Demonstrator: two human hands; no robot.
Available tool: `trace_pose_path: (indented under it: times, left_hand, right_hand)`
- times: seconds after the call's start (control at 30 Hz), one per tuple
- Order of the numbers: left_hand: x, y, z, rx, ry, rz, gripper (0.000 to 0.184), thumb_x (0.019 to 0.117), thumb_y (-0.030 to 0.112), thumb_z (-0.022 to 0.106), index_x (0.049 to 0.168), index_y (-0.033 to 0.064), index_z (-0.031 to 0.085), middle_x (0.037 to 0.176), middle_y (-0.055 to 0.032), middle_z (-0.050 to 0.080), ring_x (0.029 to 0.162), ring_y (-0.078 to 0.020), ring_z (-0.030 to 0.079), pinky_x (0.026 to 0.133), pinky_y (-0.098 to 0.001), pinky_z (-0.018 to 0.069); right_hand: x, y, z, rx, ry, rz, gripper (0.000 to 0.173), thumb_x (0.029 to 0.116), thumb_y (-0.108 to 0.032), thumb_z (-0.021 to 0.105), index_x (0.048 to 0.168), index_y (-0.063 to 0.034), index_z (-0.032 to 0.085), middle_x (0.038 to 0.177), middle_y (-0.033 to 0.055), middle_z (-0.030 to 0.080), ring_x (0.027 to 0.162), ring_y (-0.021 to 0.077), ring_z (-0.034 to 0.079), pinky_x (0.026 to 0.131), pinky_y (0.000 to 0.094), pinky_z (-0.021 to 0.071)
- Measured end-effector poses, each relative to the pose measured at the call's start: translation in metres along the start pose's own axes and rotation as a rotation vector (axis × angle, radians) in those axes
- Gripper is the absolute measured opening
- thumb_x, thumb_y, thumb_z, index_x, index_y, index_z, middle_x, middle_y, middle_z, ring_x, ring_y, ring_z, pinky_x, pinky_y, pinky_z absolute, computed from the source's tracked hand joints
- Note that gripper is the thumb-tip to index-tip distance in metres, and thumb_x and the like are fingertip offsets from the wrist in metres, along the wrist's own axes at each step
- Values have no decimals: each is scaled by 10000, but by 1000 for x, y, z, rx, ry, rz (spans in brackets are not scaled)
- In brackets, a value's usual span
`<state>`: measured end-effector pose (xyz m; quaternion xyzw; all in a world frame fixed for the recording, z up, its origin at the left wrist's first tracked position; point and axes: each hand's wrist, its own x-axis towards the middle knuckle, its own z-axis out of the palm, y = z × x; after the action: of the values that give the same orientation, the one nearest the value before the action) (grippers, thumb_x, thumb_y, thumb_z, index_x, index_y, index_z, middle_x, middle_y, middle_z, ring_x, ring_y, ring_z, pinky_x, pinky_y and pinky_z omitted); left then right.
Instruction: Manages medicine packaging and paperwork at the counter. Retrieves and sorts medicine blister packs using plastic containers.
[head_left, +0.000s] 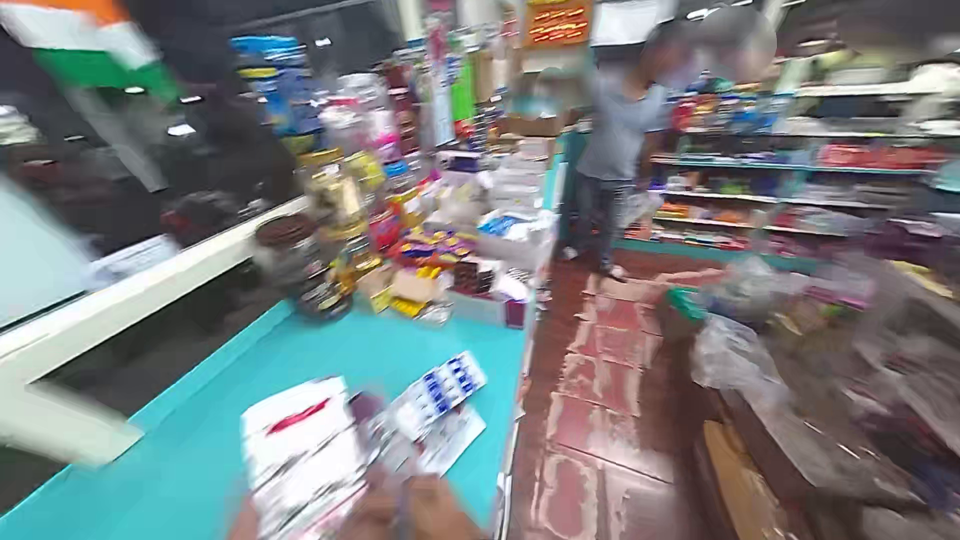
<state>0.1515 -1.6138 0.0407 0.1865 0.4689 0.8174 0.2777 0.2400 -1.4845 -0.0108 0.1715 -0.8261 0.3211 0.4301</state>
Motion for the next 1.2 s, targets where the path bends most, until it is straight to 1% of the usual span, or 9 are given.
trace_pose_path:
  times: [0.1, 0.2, 0.33, 0.67, 0.9, 0.97, 1.03, 1.13, 1.2]
  left_hand:
    - [0, -5, -1, -171, 99, -56, 585, 1101, 456, 100, 1199, 179, 605, 1039, -2, 762, 962, -125, 735, 823, -335, 628]
    - [2, -10, -9, -258, 10, -125, 650, 1079, 521, 107, 1215, 132, 609, 1015, -75, 750, 913, -184, 740, 774, -350, 627]
    - [1, -10, -12, -288, -94, -171, 749, 1064, 538, 25, 1175, 86, 612, 985, -112, 735, 875, -221, 737, 768, -353, 622]
    - [-9, -9, -15, -228, -71, -130, 690, 1078, 487, 30, 1199, 94, 584, 975, -101, 740, 862, -216, 743, 773, -351, 625]
    - [-18, 7, -27, -165, 39, -86, 682, 1083, 464, 20, 1204, 84, 573, 984, -102, 734, 863, -211, 736, 759, -345, 626]
    - [-28, 21, -41, -97, 127, -3, 675, 1086, 470, 36, 1202, 86, 578, 995, -107, 739, 876, -213, 738, 758, -342, 628]
    - [-37, 36, -64, -46, 241, 50, 683, 1077, 531, 60, 1243, 98, 561, 1044, -117, 737, 921, -239, 741, 787, -369, 629]
    - [-48, 50, -98, -8, 407, -22, 692, 1067, 580, 88, 1346, 100, 502, 1138, -132, 719, 990, -276, 738, 842, -398, 629]
    - [-53, 50, -118, 46, 543, -130, 499, 1123, 409, 195, 1393, 88, 464, 1115, -147, 717, 964, -287, 749, 808, -405, 645]
  right_hand:
    - [0, -1, -13, -16, 31, 51, 279, 1003, -371, 645, 1026, -99, 700, 1146, 130, 738, 1186, 237, 626, 1039, 367, 435]
    - [-4, 9, -28, 36, 6, 113, 384, 1046, -516, 491, 1019, -144, 582, 1189, 47, 717, 1187, 142, 612, 1028, 329, 420]
    - [-5, 19, -32, 40, 16, 114, 378, 1085, -484, 380, 1083, -148, 552, 1207, 17, 711, 1196, 104, 609, 1015, 299, 422]
    - [3, 26, -26, 82, -11, 134, 262, 1069, -399, 490, 1113, -154, 569, 1236, -29, 696, 1237, 67, 582, 1038, 262, 426]
    - [6, 50, -35, 72, 27, 122, 683, 1039, -669, 151, 1239, -229, 633, 1117, -107, 732, 1085, 6, 656, 954, 227, 506]
    - [8, 64, -41, 75, -10, 108, 727, 1056, -637, 146, 1207, -164, 678, 1171, -52, 721, 1162, 47, 626, 1010, 260, 475]
    - [13, 76, -44, 64, -49, 108, 613, 1108, -502, 219, 1020, -116, 688, 1144, -3, 729, 1201, 91, 611, 1060, 279, 441]
    - [26, 82, -43, -21, -123, 163, 515, 1119, -424, 321, 895, -94, 646, 824, -13, 712, 918, 13, 669, 913, 187, 506]
    - [41, 83, -36, -113, -250, 128, 445, 1115, -339, 383, 970, -35, 674, 733, 43, 666, 700, 57, 636, 699, 188, 529]
